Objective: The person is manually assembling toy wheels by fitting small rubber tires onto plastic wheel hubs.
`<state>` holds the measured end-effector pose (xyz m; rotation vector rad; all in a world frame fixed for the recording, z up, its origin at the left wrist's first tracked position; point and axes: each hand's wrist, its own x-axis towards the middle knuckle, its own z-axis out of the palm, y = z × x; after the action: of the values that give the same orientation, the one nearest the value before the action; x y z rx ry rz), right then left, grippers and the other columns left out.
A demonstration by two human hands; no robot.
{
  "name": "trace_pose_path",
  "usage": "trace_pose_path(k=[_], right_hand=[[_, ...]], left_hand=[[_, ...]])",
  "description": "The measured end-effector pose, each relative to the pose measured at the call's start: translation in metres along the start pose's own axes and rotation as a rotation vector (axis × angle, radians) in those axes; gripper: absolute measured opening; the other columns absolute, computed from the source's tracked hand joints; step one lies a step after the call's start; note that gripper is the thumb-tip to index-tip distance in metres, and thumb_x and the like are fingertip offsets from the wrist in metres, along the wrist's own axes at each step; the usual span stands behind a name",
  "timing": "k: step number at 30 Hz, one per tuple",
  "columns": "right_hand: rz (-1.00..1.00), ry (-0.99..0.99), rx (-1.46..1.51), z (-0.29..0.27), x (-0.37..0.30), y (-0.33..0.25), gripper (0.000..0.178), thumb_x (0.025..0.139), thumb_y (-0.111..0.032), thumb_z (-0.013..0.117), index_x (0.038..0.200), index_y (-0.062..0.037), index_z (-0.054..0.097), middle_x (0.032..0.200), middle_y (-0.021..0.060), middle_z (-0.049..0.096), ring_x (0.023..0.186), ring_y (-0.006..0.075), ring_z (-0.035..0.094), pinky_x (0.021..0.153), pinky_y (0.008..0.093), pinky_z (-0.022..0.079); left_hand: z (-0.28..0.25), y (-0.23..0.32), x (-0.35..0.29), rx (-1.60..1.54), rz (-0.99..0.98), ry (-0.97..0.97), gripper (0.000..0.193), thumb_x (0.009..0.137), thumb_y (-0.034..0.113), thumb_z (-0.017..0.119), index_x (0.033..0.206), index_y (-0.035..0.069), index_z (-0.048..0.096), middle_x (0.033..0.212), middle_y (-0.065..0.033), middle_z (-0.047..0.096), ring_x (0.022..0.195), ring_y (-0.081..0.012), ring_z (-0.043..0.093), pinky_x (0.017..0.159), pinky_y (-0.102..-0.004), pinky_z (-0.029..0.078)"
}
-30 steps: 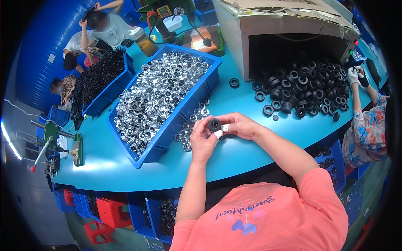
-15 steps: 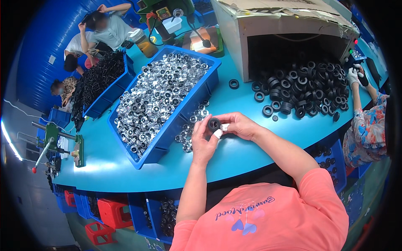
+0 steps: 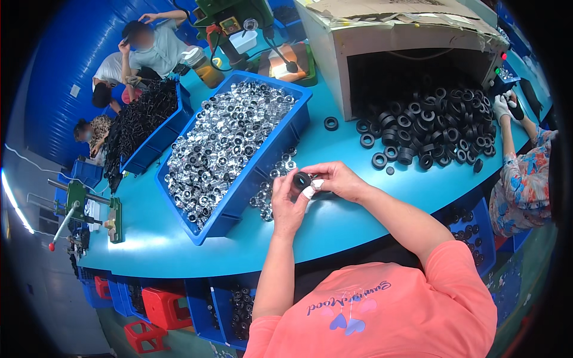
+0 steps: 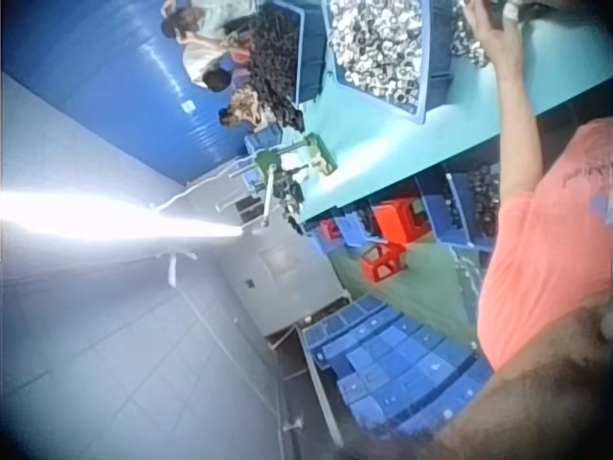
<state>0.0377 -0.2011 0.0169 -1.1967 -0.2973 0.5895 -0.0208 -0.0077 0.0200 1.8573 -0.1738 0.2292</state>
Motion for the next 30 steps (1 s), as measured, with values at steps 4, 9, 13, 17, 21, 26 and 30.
trace_pose_path(k=[4,9,13,17,21,26,30], right_hand=[[-0.018,-0.004,-0.019,-0.001,0.001,0.002,0.048,0.095,0.004,0.067,0.142,-0.0008,0.064,0.118,0.009,0.072,0.099,0.013,0.071,0.091,0.0278,0.058],[-0.12,0.021,-0.05,0.006,-0.002,-0.001,0.047,0.093,0.003,0.07,0.14,-0.0015,0.065,0.119,0.0078,0.068,0.102,0.0135,0.069,0.093,0.0285,0.058],[-0.217,0.093,-0.049,0.011,-0.005,-0.012,0.042,0.093,0.0,0.073,0.134,0.0002,0.066,0.12,0.0067,0.066,0.104,0.0134,0.068,0.093,0.0281,0.058],[-0.252,0.176,-0.033,0.009,-0.006,-0.015,0.035,0.091,-0.002,0.077,0.123,0.0001,0.064,0.115,0.0053,0.068,0.1,0.0097,0.068,0.088,0.026,0.058],[-0.221,0.151,-0.062,0.01,-0.008,-0.018,0.034,0.09,-0.003,0.079,0.121,-0.0006,0.065,0.109,0.0031,0.07,0.094,0.007,0.067,0.085,0.0249,0.058],[-0.222,0.163,-0.064,0.011,-0.007,-0.016,0.033,0.09,-0.004,0.079,0.12,-0.0011,0.067,0.107,0.0022,0.071,0.09,0.0062,0.067,0.083,0.0237,0.057],[-0.228,0.181,-0.062,0.009,-0.006,-0.015,0.032,0.089,-0.004,0.08,0.118,-0.0019,0.068,0.108,0.002,0.07,0.09,0.0067,0.067,0.083,0.0244,0.058]], left_hand=[[0.005,0.007,0.0,-0.195,-0.01,0.016,0.053,0.096,0.002,0.074,0.145,-0.004,0.057,0.121,-0.0054,0.051,0.116,-0.0179,0.064,0.093,-0.0315,0.06],[0.001,-0.003,0.003,-0.502,-0.058,-0.016,0.051,0.103,0.011,0.065,0.15,-0.003,0.051,0.124,-0.0095,0.06,0.11,-0.0206,0.067,0.092,-0.0344,0.059],[-0.008,0.0,0.003,-0.93,-0.205,-0.076,0.053,0.107,0.018,0.057,0.154,-0.003,0.046,0.129,-0.0181,0.066,0.109,-0.0239,0.067,0.096,-0.0394,0.058],[-0.01,0.0,0.004,-1.025,-0.253,-0.11,0.055,0.107,0.019,0.056,0.155,-0.005,0.044,0.131,-0.0204,0.065,0.109,-0.026,0.067,0.098,-0.0416,0.057],[-0.01,0.001,0.004,-1.026,-0.264,-0.104,0.056,0.107,0.02,0.056,0.156,-0.005,0.042,0.131,-0.021,0.065,0.11,-0.0263,0.067,0.099,-0.0419,0.056],[-0.01,0.001,0.004,-1.022,-0.263,-0.113,0.057,0.107,0.02,0.056,0.156,-0.005,0.042,0.133,-0.0196,0.065,0.111,-0.0265,0.066,0.1,-0.0422,0.056],[-0.01,0.002,0.004,-1.004,-0.262,-0.117,0.056,0.106,0.018,0.056,0.155,-0.005,0.042,0.135,-0.0181,0.064,0.113,-0.0267,0.066,0.101,-0.0428,0.055]])
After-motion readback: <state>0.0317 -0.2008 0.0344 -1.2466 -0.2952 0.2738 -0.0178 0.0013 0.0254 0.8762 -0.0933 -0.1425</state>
